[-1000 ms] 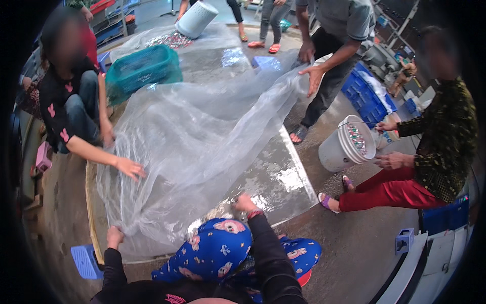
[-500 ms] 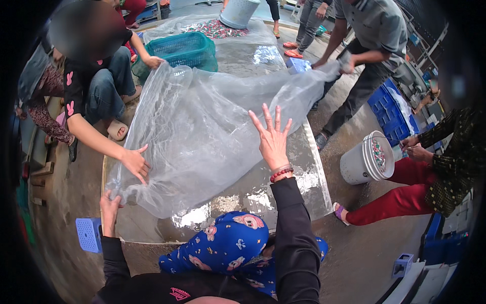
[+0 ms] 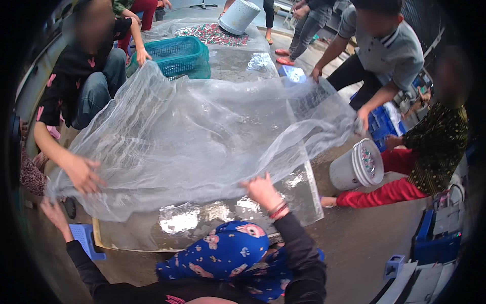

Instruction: The person works with others to sort a large pile of small red, white, and green items on a plastic sheet on a board, picking them up by hand and placing them into a small red bowl.

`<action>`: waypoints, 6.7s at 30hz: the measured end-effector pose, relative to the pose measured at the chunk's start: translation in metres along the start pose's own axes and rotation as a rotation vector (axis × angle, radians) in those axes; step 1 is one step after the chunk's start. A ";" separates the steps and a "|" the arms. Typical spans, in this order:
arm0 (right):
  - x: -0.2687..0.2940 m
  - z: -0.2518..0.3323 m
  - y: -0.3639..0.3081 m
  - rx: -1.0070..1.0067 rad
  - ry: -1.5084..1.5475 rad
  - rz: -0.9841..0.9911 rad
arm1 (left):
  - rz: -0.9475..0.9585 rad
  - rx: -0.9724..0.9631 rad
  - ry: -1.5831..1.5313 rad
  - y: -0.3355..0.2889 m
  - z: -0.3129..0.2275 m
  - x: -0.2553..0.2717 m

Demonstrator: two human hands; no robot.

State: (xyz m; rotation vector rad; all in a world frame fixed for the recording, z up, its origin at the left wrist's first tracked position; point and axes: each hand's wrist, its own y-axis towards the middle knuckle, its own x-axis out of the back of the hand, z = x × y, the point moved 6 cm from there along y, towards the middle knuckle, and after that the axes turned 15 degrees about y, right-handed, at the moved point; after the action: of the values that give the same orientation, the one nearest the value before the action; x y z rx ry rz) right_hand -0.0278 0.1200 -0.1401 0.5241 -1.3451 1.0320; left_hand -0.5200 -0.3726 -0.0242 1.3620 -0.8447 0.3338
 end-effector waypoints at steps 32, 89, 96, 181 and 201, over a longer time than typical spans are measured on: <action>-0.197 -0.125 -0.034 -0.631 0.280 0.395 | 0.811 0.507 -0.606 -0.256 0.033 -0.139; -0.246 -0.099 -0.176 -1.180 1.581 -1.058 | 1.106 0.948 -0.811 -0.275 -0.163 -0.220; -0.230 -0.083 -0.141 -1.108 1.692 -1.069 | 1.178 0.771 -0.861 -0.232 -0.226 -0.243; -0.194 -0.073 -0.136 -0.969 1.738 -1.193 | 0.752 0.891 -1.482 0.035 -0.111 -0.120; -0.183 -0.059 -0.136 -0.876 1.953 -1.335 | 0.579 0.906 -1.582 0.042 -0.112 -0.118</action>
State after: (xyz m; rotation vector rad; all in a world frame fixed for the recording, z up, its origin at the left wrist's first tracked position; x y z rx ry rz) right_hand 0.1361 0.0471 -0.2929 -0.3596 0.5181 -0.4232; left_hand -0.5898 -0.2274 -0.0734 2.1383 -2.6531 -0.0341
